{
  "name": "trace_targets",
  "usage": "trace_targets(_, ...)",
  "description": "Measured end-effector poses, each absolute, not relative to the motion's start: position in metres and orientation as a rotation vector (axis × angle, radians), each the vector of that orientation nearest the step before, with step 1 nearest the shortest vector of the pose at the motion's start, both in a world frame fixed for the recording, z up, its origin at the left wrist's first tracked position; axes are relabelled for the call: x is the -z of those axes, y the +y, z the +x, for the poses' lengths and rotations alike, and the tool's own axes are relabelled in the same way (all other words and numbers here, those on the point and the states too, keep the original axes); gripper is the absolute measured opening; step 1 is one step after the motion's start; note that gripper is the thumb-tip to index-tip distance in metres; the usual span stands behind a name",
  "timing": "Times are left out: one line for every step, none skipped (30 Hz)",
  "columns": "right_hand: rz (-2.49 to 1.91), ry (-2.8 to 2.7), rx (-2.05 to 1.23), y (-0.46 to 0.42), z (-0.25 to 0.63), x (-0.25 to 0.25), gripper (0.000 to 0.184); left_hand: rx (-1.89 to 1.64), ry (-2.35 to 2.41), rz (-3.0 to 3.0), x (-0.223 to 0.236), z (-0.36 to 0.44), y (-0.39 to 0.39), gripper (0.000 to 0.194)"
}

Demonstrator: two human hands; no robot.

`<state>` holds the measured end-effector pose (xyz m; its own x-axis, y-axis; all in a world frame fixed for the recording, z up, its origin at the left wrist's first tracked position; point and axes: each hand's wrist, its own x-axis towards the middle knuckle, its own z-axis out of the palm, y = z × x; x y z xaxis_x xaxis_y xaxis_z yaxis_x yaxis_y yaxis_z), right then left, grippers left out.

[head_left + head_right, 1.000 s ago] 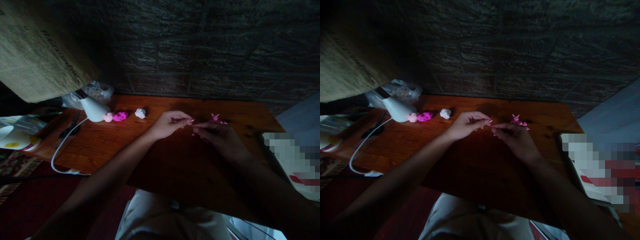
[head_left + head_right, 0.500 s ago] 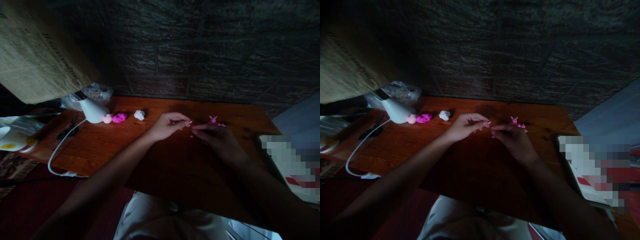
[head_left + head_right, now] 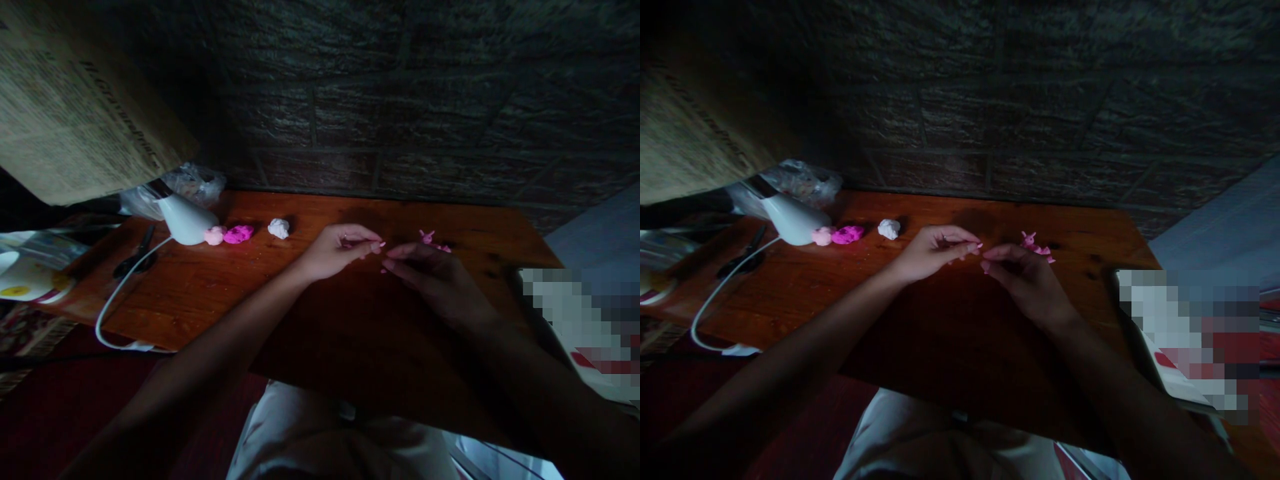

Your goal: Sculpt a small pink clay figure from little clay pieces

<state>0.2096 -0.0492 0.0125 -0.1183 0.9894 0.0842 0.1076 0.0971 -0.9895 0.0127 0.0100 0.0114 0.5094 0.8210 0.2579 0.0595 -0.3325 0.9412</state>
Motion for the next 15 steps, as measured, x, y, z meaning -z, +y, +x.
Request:
trace_targets(-1.153, -1.418, -1.166, -0.0492, 0.2094, -0.0123, 0.029, -0.94, 0.748, 1.741, -0.0116, 0.0128, 0.0097, 0.016)
trace_targets(-1.135, -1.404, -1.169, -0.0492, 0.2093, -0.012, 0.03, -0.934, 0.75, 1.737, -0.0118, 0.013, 0.0094, 0.016)
trace_targets(-1.117, -1.38, -1.176, -0.0494, 0.2092, -0.0117, 0.031, -0.928, 0.751, 1.734, -0.0119, 0.0131, 0.009, 0.017)
trace_targets(-1.103, -1.355, -1.19, -0.0497, 0.2091, -0.0115, 0.033, -0.924, 0.754, 1.731, -0.012, 0.0131, 0.0087, 0.018)
trace_targets(-1.095, -1.335, -1.203, -0.0502, 0.2089, -0.0113, 0.035, -0.92, 0.756, 1.729, -0.0119, 0.0132, 0.0084, 0.019)
trace_targets(-1.096, -1.323, -1.213, -0.0508, 0.2088, -0.0112, 0.038, -0.917, 0.759, 1.728, -0.0118, 0.0132, 0.0082, 0.02)
trace_targets(-1.106, -1.323, -1.215, -0.0514, 0.2086, -0.0111, 0.04, -0.914, 0.761, 1.73, -0.0116, 0.0132, 0.0082, 0.02)
trace_targets(-1.124, -1.332, -1.21, -0.0519, 0.2085, -0.0111, 0.043, -0.914, 0.764, 1.732, -0.0114, 0.0133, 0.0082, 0.02)
trace_targets(-1.146, -1.346, -1.2, -0.0523, 0.2083, -0.0111, 0.045, -0.914, 0.764, 1.734, -0.0112, 0.0133, 0.0082, 0.021)
trace_targets(-1.17, -1.36, -1.185, -0.0526, 0.2082, -0.0111, 0.048, -0.916, 0.762, 1.735, -0.011, 0.0134, 0.0082, 0.021)
trace_targets(-1.191, -1.374, -1.169, -0.0526, 0.208, -0.011, 0.05, -0.917, 0.76, 1.733, -0.0108, 0.0134, 0.0083, 0.021)
trace_targets(-1.205, -1.385, -1.157, -0.0525, 0.2077, -0.0108, 0.051, -0.917, 0.757, 1.729, -0.0107, 0.0134, 0.0083, 0.022)
trace_targets(-1.213, -1.391, -1.151, -0.0523, 0.2075, -0.0106, 0.053, -0.915, 0.754, 1.722, -0.0105, 0.0134, 0.0083, 0.022)
trace_targets(-1.213, -1.389, -1.15, -0.052, 0.2073, -0.0103, 0.054, -0.913, 0.749, 1.714, -0.0103, 0.0135, 0.0083, 0.023)
trace_targets(-1.21, -1.382, -1.154, -0.0517, 0.2072, -0.0099, 0.055, -0.912, 0.744, 1.705, -0.0099, 0.0136, 0.0084, 0.024)
